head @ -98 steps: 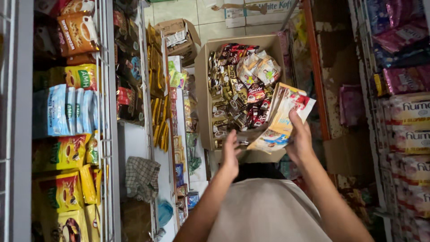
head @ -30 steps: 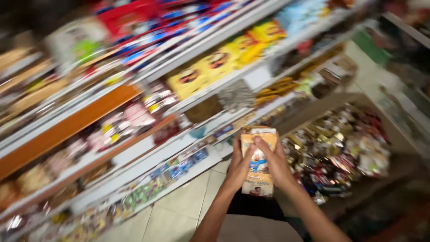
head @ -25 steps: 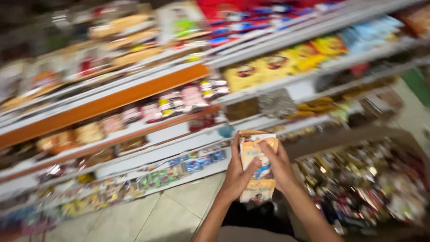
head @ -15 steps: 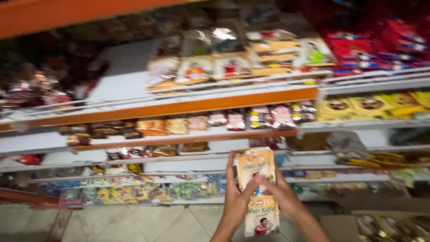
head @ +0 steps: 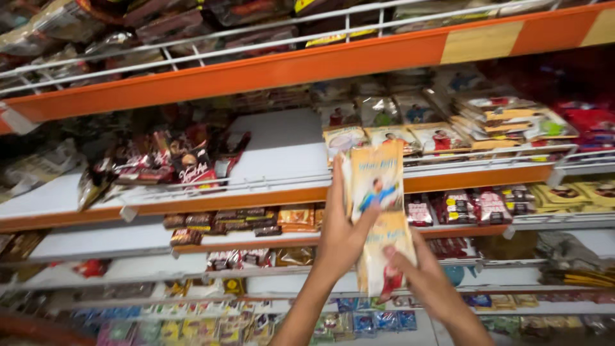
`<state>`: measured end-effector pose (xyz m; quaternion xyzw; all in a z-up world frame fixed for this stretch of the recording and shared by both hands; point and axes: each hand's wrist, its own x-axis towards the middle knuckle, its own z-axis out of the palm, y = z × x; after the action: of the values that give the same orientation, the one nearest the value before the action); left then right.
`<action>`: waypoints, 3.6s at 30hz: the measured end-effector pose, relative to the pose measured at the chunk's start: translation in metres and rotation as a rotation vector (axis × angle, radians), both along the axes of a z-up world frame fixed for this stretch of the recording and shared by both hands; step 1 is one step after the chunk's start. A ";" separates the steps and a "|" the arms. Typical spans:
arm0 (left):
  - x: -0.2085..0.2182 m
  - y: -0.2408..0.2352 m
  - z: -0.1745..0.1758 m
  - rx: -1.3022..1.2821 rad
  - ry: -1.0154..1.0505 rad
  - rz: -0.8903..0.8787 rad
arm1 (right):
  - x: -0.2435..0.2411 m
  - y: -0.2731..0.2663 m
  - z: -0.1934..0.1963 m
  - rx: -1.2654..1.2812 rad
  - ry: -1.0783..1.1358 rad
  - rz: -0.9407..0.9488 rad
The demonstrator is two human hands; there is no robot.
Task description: The person takes sachets and packets from a box and places them onto shelves in a store, using a barcode scanner to scan each item.
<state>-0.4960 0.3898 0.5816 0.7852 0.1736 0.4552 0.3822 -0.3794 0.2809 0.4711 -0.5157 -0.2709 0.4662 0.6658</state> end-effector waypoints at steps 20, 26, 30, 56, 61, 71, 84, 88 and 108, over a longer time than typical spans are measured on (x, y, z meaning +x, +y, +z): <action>0.244 0.176 -0.002 0.151 0.559 0.112 | 0.122 0.046 0.079 0.160 -0.971 -0.929; 0.143 -0.012 -0.012 0.596 -0.173 0.056 | 0.096 -0.017 -0.049 0.109 -0.739 -1.056; 0.152 -0.074 -0.121 0.464 0.079 -0.457 | 0.125 -0.124 -0.232 -0.319 -0.767 -1.110; 0.406 -0.270 -0.730 0.923 0.888 -1.009 | 0.115 -0.492 -0.595 -1.433 -0.162 -1.426; 0.417 -0.280 -0.747 0.686 0.978 -0.917 | 0.123 -0.489 -0.585 -1.535 -0.236 -1.415; 0.397 -0.245 -0.733 0.939 0.859 -1.142 | 0.099 -0.472 -0.569 -1.432 -0.262 -1.418; 0.200 -0.130 -0.657 0.820 0.974 -1.216 | -0.098 -0.377 -0.535 -1.339 0.444 -0.990; 0.208 -0.157 -0.614 0.886 1.565 -1.265 | -0.119 -0.372 -0.508 -1.424 0.538 -0.743; 0.364 -0.409 -0.655 0.953 1.301 -1.249 | -0.005 -0.390 -0.523 -1.024 -0.439 0.060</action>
<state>-0.1322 -0.0188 -0.0735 0.9012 -0.2923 -0.3185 0.0307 -0.3846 -0.1091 -0.0523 -0.8504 -0.1564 0.4387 0.2447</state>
